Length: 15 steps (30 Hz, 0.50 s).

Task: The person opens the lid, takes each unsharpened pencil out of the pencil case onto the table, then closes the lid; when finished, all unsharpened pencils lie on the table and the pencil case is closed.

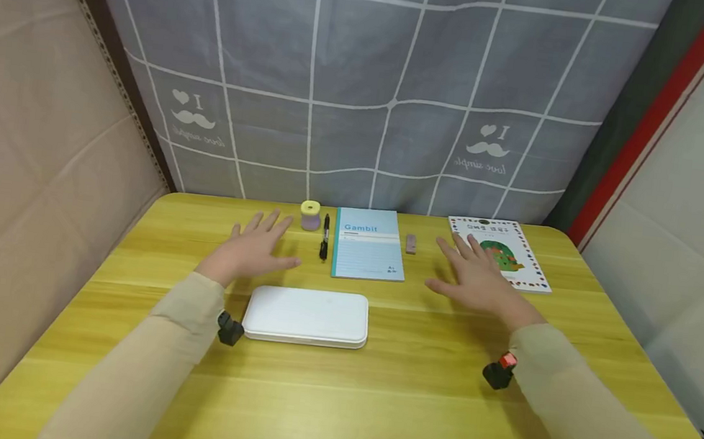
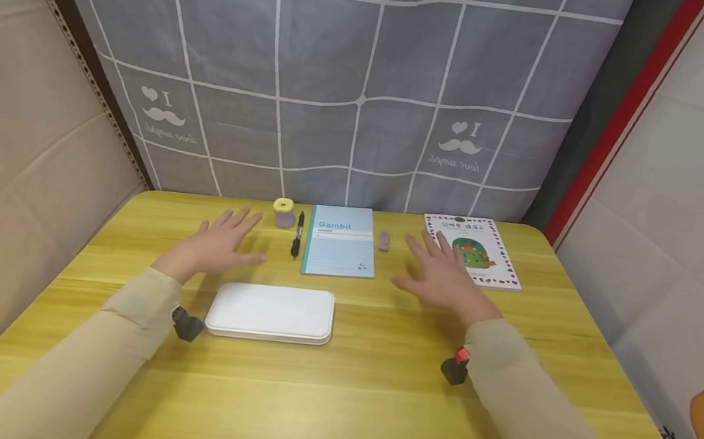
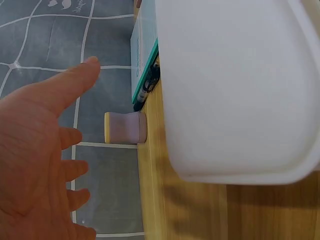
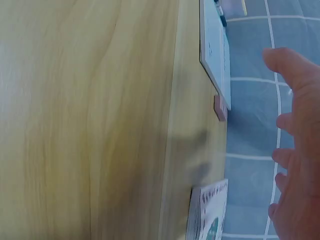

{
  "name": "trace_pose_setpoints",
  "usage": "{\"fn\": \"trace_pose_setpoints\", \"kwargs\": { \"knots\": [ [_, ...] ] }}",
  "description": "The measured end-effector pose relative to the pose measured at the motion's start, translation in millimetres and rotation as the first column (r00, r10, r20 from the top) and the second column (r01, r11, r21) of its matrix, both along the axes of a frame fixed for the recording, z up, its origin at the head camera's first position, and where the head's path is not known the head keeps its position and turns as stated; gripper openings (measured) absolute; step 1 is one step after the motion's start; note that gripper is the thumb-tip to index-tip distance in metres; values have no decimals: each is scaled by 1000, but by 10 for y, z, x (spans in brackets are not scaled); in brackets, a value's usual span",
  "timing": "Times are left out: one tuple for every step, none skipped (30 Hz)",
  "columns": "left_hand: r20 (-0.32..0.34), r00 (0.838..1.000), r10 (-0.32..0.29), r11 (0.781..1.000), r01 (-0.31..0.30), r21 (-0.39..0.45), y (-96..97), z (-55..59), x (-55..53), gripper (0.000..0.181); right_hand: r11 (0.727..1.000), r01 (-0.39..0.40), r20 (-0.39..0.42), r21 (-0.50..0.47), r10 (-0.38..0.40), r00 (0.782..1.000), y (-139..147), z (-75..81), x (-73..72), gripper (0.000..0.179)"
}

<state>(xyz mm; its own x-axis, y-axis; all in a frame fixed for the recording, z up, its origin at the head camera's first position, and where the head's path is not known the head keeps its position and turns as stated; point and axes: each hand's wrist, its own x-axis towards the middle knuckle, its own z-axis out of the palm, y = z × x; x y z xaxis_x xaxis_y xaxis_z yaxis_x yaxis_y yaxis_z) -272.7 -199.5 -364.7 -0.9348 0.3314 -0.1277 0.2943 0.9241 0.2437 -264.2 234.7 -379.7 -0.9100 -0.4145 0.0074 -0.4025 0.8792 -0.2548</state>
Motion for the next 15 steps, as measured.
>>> {"fn": "trace_pose_setpoints", "kwargs": {
  "knots": [
    [4,1000,-4,1000,4,4,0,0,0,102,1000,-10,-4,-11,10,1000,-23,-2,1,92],
    [8,1000,-10,1000,10,10,-3,0,0,103,1000,-21,-10,-17,21,1000,-49,-8,2,91],
    [14,1000,-15,1000,14,17,-9,-1,0,103,999,-30,-14,-23,30,999,-75,-15,2,91],
    [19,1000,-22,999,21,27,-19,-2,2,102,999,-40,-16,-35,40,999,-102,-24,0,91],
    [26,999,-26,999,25,38,-31,-3,4,101,997,-50,-15,-52,49,999,-127,-34,-3,90],
    [29,999,-32,998,30,46,-48,-6,5,100,996,-60,-15,-68,59,998,-151,-47,-5,90],
    [32,999,-37,998,35,59,-67,-10,9,98,994,-68,-9,-90,67,998,-176,-57,-6,89],
    [34,998,-45,996,43,72,-90,-10,18,97,990,-74,-1,-118,75,997,-203,-68,-5,89],
    [36,998,-54,995,51,87,-115,-14,28,95,985,-80,11,-152,83,996,-226,-79,-5,88],
    [38,997,-68,992,64,107,-143,-17,42,94,978,-86,24,-191,93,995,-249,-88,-2,87],
    [45,995,-85,988,79,131,-172,-20,62,92,970,-95,33,-224,105,994,-272,-97,3,88],
    [54,993,-105,984,96,153,-203,-26,86,90,964,-102,43,-247,117,992,-295,-108,8,89],
    [70,989,-129,976,114,185,-236,-35,115,89,956,-116,49,-268,134,990,-319,-114,14,89],
    [90,984,-155,967,132,218,-273,-46,149,87,951,-129,53,-280,150,987,-343,-120,22,90],
    [109,977,-183,957,151,249,-311,-64,185,87,947,-144,54,-288,167,985,-365,-123,31,91]
  ]
}}
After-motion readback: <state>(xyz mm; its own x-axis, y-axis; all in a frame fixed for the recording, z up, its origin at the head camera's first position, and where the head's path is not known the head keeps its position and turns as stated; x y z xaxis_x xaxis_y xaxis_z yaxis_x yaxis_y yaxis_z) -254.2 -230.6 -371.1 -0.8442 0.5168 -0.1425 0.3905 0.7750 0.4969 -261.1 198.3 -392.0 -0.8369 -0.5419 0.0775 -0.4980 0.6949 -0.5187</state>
